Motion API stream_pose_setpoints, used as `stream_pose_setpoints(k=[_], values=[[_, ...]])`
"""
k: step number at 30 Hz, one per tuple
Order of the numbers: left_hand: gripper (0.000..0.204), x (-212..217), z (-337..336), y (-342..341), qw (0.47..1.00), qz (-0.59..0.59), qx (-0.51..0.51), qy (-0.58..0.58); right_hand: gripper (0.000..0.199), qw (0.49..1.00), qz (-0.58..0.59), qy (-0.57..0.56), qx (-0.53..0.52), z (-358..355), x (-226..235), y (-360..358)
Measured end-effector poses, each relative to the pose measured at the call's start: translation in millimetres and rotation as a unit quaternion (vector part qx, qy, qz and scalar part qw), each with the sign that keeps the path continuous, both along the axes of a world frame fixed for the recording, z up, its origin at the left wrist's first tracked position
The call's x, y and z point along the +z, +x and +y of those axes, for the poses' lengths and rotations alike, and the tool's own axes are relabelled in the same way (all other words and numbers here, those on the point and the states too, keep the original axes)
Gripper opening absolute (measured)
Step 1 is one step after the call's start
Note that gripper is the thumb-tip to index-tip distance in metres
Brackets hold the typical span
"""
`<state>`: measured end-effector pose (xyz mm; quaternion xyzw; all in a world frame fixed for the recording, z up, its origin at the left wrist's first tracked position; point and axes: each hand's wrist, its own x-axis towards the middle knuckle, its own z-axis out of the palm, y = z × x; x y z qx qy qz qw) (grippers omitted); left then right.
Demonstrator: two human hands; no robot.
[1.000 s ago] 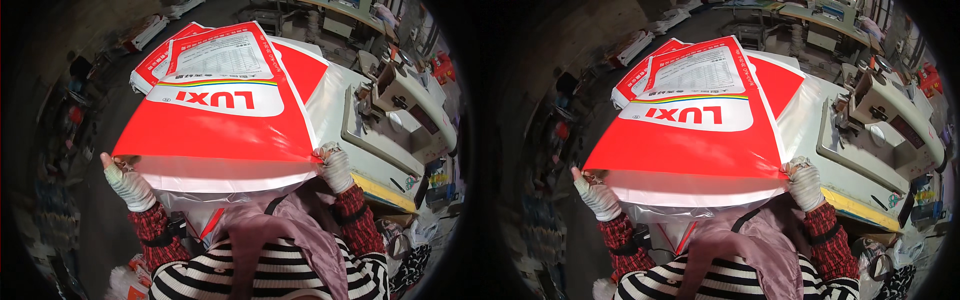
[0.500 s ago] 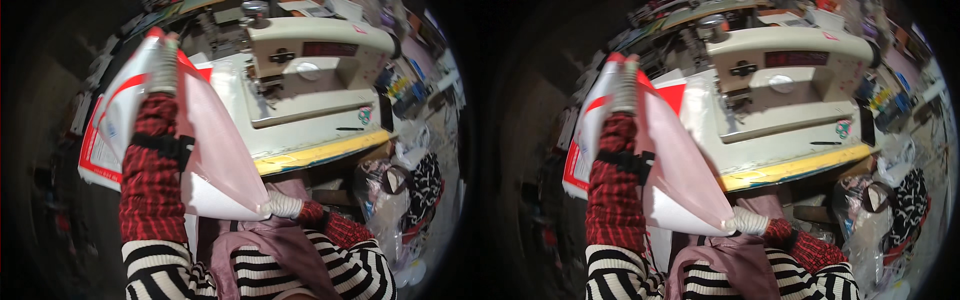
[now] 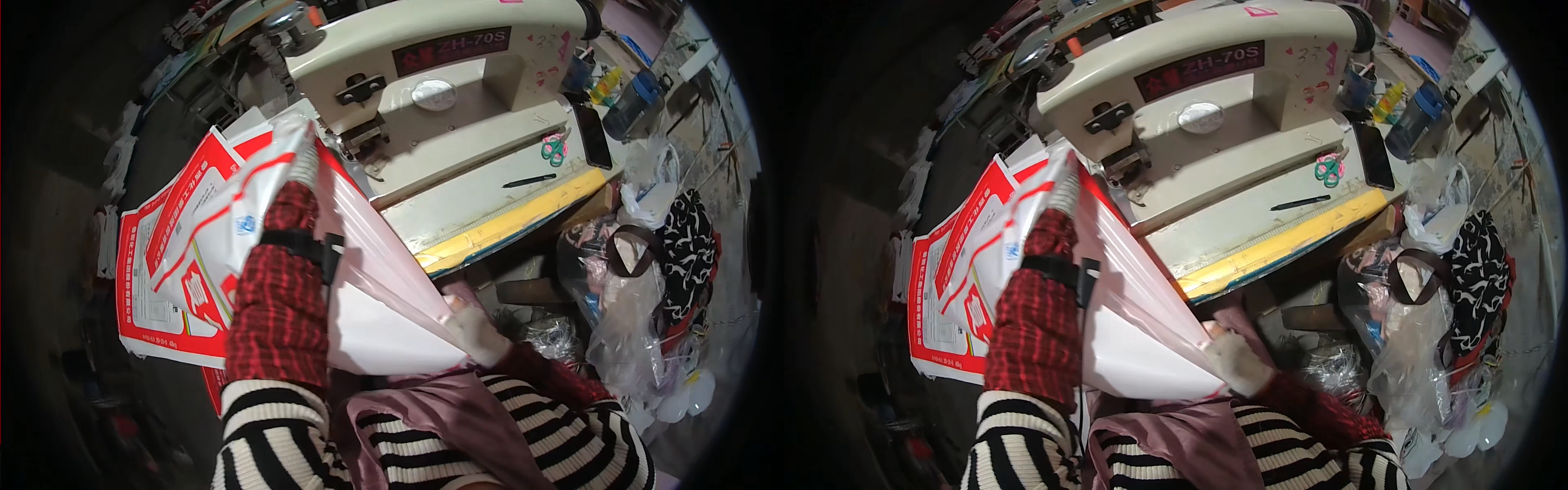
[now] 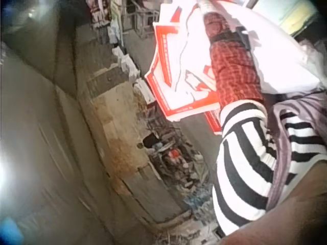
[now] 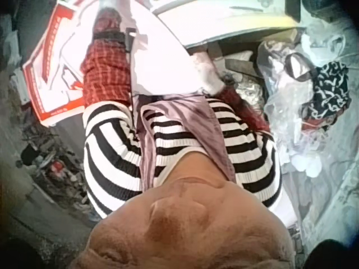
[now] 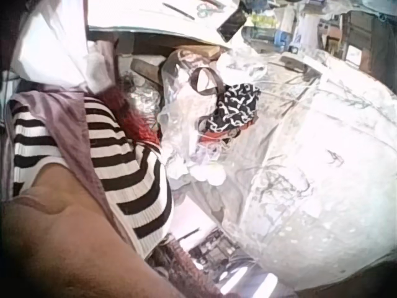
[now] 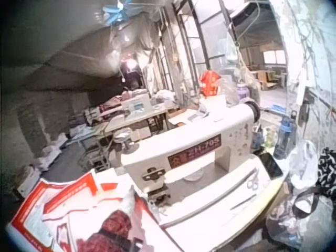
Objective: Manually folding and organizing large plastic/woven composite fertilizer bags in a manufacturing facility.
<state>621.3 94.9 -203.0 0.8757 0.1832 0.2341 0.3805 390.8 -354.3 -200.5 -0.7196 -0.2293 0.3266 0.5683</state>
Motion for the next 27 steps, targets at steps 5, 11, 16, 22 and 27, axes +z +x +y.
stream_pose_setpoints(k=[5, 11, 16, 22, 27], values=[[0.05, -9.2, -190.1, -25.0, 0.882, -0.022, 0.05, -0.469, 0.036, 0.956, -0.261, -0.101, -0.091, -65.3, -17.1, -17.2], [0.037, -23.9, -70.5, 18.1, 0.965, 0.227, 0.005, -0.128, 0.041, 0.945, -0.157, -0.267, 0.11, -1.9, 17.8, 26.8], [0.039, 3.1, -54.1, -3.5, 0.94, 0.18, -0.136, 0.254, 0.035, 0.945, -0.258, -0.199, 0.039, 78.1, 20.2, 92.0], [0.036, 124.5, -81.6, -193.3, 0.735, 0.47, -0.461, 0.163, 0.044, 0.992, -0.117, -0.015, 0.048, 127.9, -14.9, 179.6], [0.037, 99.9, -143.8, -266.5, 0.66, 0.527, -0.475, 0.247, 0.044, 0.99, 0.036, -0.101, 0.094, 142.2, 33.4, 165.6]])
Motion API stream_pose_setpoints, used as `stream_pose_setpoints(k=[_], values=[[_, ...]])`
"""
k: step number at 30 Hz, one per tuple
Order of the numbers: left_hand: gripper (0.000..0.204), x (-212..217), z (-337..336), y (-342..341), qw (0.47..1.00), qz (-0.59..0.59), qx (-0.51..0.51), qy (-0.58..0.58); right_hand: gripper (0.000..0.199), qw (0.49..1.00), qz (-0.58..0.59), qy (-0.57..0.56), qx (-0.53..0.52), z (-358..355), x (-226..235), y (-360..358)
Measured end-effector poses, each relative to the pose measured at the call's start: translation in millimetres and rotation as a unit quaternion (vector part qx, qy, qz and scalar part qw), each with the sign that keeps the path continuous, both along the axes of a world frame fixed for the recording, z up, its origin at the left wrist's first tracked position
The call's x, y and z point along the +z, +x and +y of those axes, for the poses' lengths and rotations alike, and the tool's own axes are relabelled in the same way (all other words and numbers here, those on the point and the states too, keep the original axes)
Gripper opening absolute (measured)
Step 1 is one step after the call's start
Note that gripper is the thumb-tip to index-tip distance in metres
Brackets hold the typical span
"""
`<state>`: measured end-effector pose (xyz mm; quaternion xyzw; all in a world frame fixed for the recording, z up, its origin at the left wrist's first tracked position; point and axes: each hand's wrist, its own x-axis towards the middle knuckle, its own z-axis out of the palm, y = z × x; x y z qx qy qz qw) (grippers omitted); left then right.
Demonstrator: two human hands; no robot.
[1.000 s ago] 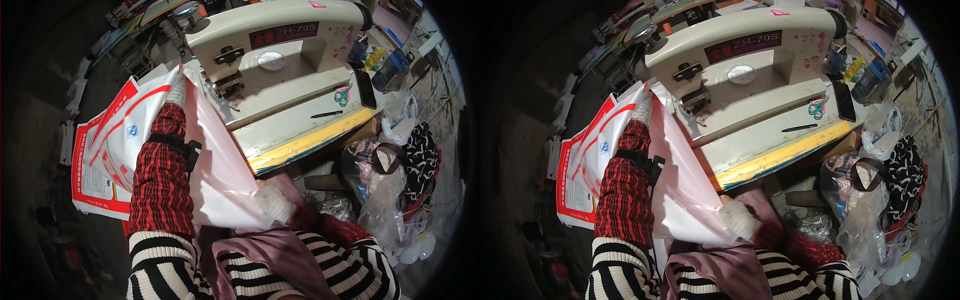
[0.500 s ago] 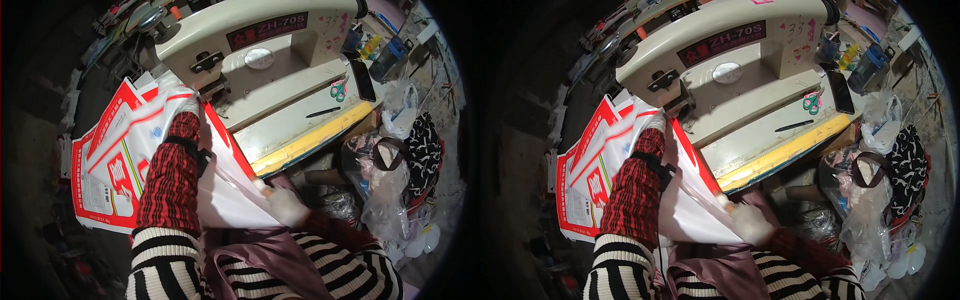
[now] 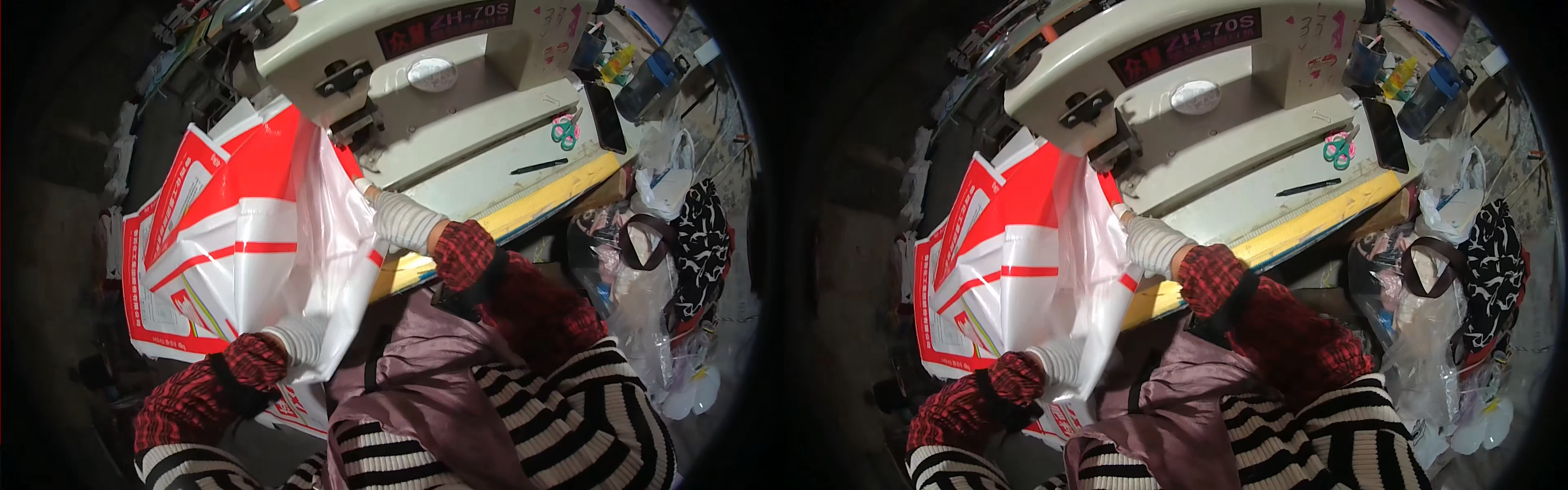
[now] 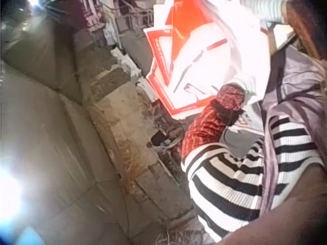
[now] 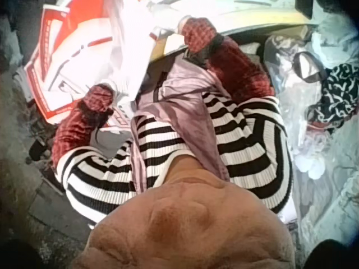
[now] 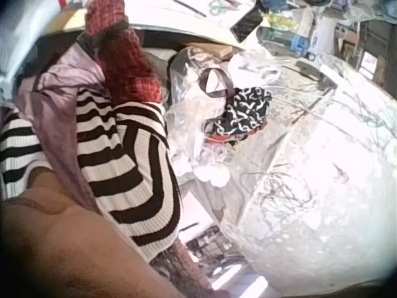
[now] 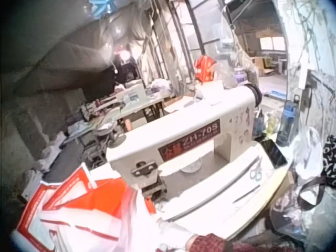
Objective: Manually folding and organizing large plastic/woven composite fertilizer bags in a manufacturing facility.
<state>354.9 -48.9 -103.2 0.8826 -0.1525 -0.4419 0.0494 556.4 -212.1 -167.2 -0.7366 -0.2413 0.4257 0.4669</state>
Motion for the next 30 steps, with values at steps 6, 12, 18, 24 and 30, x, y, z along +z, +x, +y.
stream_pose_setpoints(k=[6, 12, 18, 24, 30], values=[[0.036, 10.1, -63.3, 52.0, 0.888, -0.153, 0.272, -0.339, 0.047, 0.93, -0.361, -0.055, 0.032, -17.7, -31.6, -21.4], [0.033, -23.7, -35.0, 25.6, 0.902, 0.128, 0.272, -0.311, 0.05, 0.92, -0.369, -0.117, 0.057, -12.4, -25.1, -32.8], [0.02, 83.0, -6.4, 95.9, 0.989, -0.084, 0.034, 0.117, 0.063, 0.98, -0.033, 0.026, -0.196, -11.8, -41.1, -41.9], [0.009, 66.4, -162.6, 33.5, 0.884, -0.233, -0.406, 0.008, 0.06, 0.962, -0.224, 0.073, -0.139, -27.1, -47.2, -57.6], [0.023, 56.4, -87.5, 25.0, 0.966, -0.138, -0.202, -0.081, 0.04, 0.921, -0.345, -0.179, -0.005, -20.4, -15.7, -78.9]])
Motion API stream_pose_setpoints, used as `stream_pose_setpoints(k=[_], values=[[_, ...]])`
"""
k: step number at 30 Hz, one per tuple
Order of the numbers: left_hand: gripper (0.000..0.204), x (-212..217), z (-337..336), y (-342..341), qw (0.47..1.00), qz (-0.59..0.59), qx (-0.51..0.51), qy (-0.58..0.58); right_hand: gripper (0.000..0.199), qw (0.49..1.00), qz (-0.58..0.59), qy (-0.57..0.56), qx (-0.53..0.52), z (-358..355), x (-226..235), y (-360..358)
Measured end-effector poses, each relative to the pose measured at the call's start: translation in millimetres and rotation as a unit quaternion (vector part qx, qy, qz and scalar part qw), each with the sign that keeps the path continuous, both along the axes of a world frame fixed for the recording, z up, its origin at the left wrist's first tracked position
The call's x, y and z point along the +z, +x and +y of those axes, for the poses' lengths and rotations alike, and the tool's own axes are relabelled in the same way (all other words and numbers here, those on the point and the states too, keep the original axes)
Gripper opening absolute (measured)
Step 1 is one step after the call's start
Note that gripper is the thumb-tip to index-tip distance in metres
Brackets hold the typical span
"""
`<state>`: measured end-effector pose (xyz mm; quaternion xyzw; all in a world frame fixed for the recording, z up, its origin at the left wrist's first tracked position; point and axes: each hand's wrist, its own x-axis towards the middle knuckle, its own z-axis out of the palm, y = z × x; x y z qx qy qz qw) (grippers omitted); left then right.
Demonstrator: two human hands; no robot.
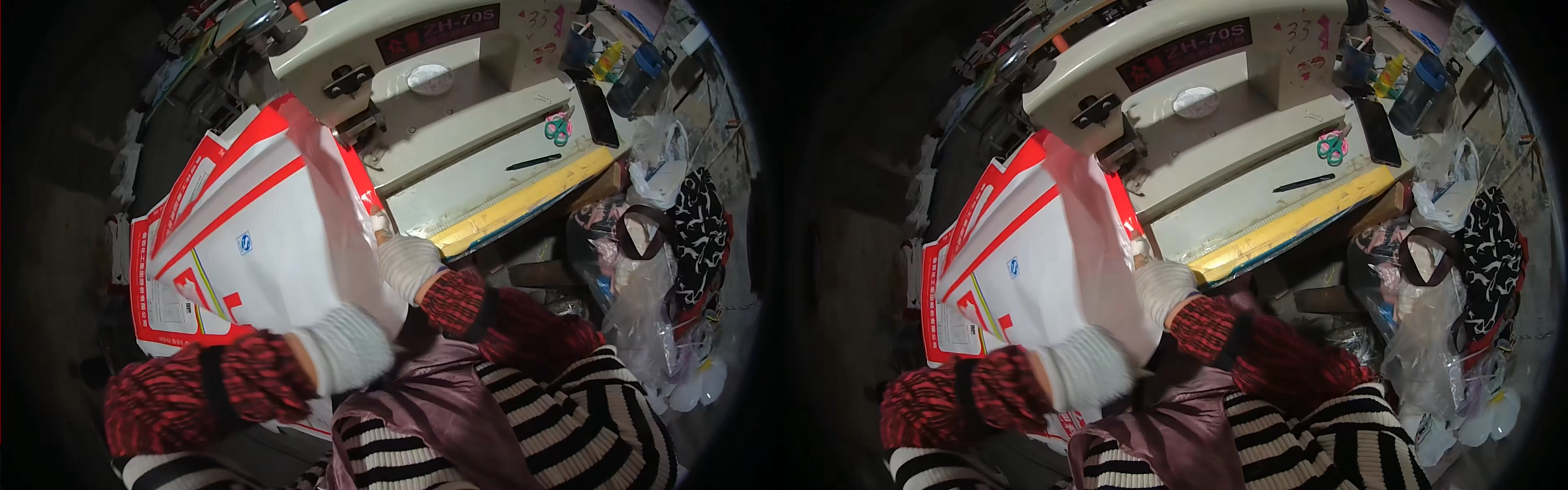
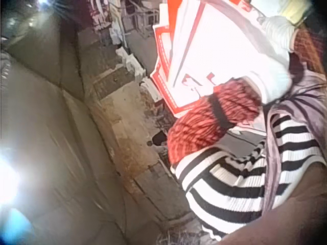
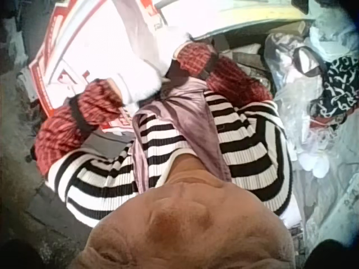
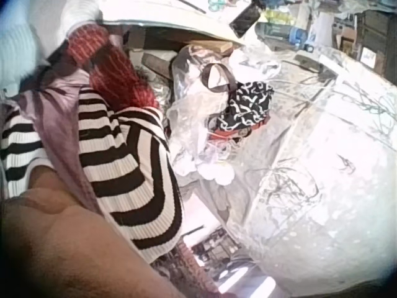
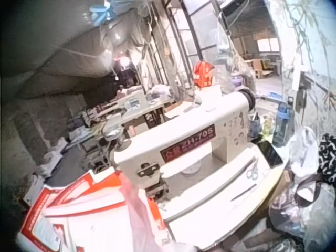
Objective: Manually folding and organizing large plastic/woven composite fertilizer bags in a manufacturing facility.
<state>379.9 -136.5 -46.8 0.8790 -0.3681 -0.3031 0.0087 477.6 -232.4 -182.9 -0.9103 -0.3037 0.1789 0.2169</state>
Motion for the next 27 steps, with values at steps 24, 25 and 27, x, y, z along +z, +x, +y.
stream_pose_setpoints(k=[24, 25, 27], values=[[0.022, -7.0, -0.5, 54.1, 0.989, -0.108, 0.085, 0.049, 0.052, 0.998, -0.005, -0.063, -0.013, 43.8, 36.9, 83.7], [0.016, -12.7, -11.7, 40.5, 0.997, -0.066, 0.022, 0.015, 0.052, 0.998, -0.008, -0.06, -0.009, 42.2, 37.3, 76.6], [0.017, -8.4, -44.6, 38.4, 0.999, 0.002, -0.021, 0.044, 0.053, 0.999, 0.029, 0.017, 0.028, 39.1, 27.7, 55.2]])
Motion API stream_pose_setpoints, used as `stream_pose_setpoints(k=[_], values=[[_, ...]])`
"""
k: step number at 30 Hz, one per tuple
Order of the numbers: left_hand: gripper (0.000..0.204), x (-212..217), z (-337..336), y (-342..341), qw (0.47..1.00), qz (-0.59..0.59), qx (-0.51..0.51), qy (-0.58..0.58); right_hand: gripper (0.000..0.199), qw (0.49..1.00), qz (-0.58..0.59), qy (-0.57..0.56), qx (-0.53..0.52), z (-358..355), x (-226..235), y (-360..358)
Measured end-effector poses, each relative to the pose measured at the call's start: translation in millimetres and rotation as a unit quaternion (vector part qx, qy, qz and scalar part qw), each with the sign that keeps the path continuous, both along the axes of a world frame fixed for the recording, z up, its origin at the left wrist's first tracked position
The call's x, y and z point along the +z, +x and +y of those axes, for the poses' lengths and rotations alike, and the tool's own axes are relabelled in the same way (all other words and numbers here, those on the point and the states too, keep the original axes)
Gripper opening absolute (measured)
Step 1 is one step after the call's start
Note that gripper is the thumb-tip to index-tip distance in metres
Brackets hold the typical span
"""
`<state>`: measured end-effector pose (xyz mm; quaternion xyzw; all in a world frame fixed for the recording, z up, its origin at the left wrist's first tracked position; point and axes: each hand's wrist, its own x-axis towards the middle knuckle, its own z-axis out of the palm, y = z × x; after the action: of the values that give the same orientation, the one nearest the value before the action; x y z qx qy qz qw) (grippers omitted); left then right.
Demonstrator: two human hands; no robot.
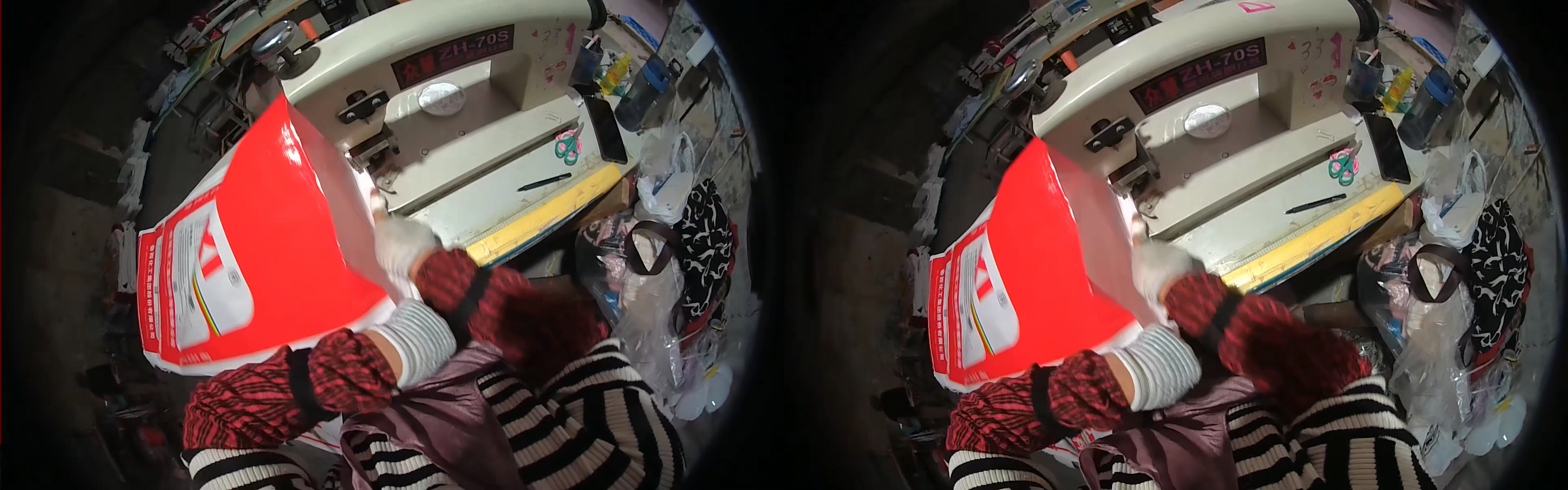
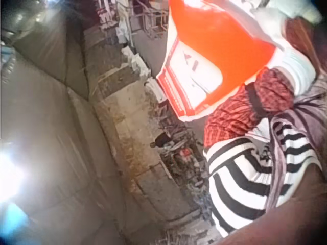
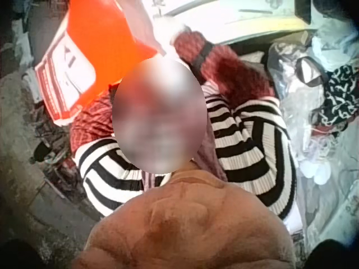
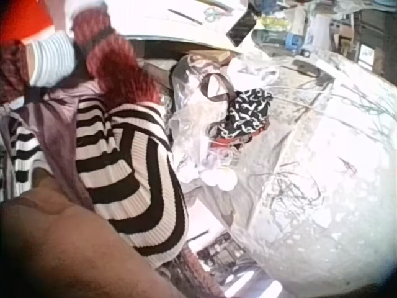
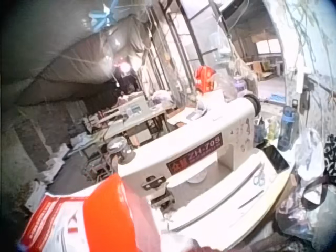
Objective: Manually folding and organizing large plastic/woven composite fertilizer bags in a manufacturing facility.
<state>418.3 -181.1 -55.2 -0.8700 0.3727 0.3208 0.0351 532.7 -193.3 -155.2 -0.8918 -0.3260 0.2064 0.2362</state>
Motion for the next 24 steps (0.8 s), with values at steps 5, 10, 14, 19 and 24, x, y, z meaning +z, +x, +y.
stream_pose_setpoints(k=[5, 10, 14, 19, 24], values=[[0.018, 67.9, 30.8, 4.9, 0.989, -0.129, 0.042, -0.053, 0.048, 0.997, 0.031, -0.064, -0.021, -20.7, 5.5, -22.4], [0.02, 92.4, 52.3, 31.3, 0.992, 0.039, 0.117, 0.001, 0.045, 0.998, -0.032, -0.048, -0.015, 4.7, 15.0, 17.7], [0.021, -27.2, -0.8, -9.7, 0.997, -0.023, 0.064, -0.036, 0.049, 0.996, -0.026, 0.079, 0.035, 0.8, -47.9, 19.8], [0.019, 12.9, 25.8, 12.8, 0.994, -0.108, -0.014, 0.011, 0.041, 0.996, 0.053, 0.077, 0.007, -42.3, -28.2, -38.6], [0.031, 94.6, 87.1, 79.6, 0.967, -0.189, -0.039, 0.168, 0.036, 0.999, 0.003, -0.023, 0.046, -43.1, -24.5, -35.6]])
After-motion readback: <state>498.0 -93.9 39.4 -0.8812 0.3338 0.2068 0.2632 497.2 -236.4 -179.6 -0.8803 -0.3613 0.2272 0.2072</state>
